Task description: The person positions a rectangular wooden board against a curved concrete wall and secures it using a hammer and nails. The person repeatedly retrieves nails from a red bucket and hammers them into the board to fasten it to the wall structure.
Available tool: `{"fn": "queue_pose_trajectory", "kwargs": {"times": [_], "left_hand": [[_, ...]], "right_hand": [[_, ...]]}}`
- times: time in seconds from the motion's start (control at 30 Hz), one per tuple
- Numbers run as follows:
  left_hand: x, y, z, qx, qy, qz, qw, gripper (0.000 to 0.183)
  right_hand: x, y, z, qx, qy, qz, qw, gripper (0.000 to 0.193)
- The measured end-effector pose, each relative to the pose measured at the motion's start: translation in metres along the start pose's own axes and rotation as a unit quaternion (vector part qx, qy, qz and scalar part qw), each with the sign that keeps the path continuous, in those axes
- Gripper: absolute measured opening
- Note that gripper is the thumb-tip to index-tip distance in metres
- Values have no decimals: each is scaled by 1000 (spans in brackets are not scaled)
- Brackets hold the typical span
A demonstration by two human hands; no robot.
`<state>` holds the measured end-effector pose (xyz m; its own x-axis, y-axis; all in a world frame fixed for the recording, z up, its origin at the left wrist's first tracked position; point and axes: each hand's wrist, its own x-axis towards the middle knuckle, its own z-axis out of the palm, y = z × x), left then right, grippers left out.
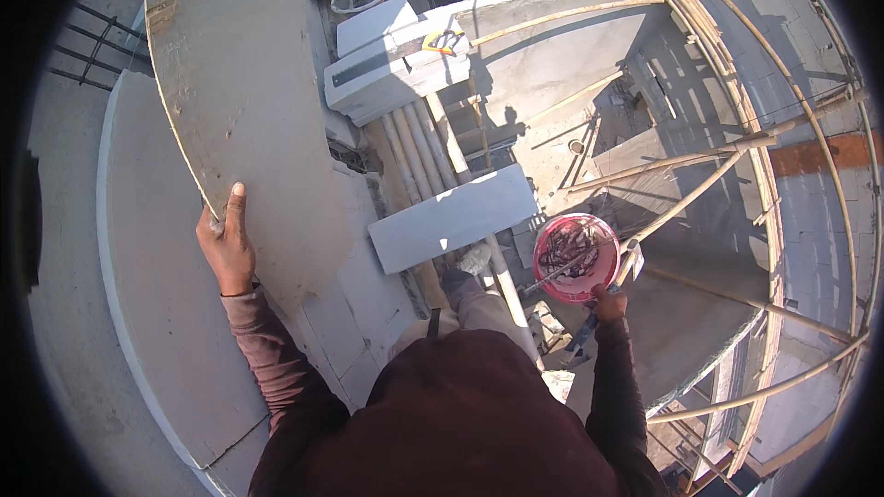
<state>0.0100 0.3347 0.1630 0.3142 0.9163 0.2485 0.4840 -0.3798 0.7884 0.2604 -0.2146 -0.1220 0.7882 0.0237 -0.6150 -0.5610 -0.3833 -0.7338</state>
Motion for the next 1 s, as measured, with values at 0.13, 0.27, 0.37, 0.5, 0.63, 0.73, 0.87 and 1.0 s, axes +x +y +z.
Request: {"fn": "queue_pose_trajectory", "kwargs": {"times": [0.13, 0.27, 0.37, 0.5, 0.63, 0.73, 0.87, 1.0], "left_hand": [[12, -19, 9, -2, -9, -16, 1000, 34], [31, -34, 20, 30, -32, -32, 999, 35], [35, -41, 21, 59, -28, -47, 997, 35], [41, -46, 30, 51, -39, -81, 995, 35], [42, -55, 34, 56, -48, -113, 991, 34], [43, -60, 40, 56, -53, -116, 990, 32], [46, -65, 41, 61, -63, -105, 991, 31], [51, -70, 45, 65, -85, -101, 989, 32]], "right_hand": [[52, 10, 92, -166, -62, -96, 980, 27], [92, 13, 185, -239, -175, -117, 948, 36], [94, -24, 261, -330, -190, -65, 922, 53], [122, -16, 317, -434, -192, -70, 877, 60], [131, -15, 344, -465, -192, -40, 864, 61], [142, -10, 350, -463, -185, -5, 867, 64], [146, -8, 349, -450, -189, 19, 873, 75], [137, -15, 343, -448, -181, 17, 875, 86]]}}
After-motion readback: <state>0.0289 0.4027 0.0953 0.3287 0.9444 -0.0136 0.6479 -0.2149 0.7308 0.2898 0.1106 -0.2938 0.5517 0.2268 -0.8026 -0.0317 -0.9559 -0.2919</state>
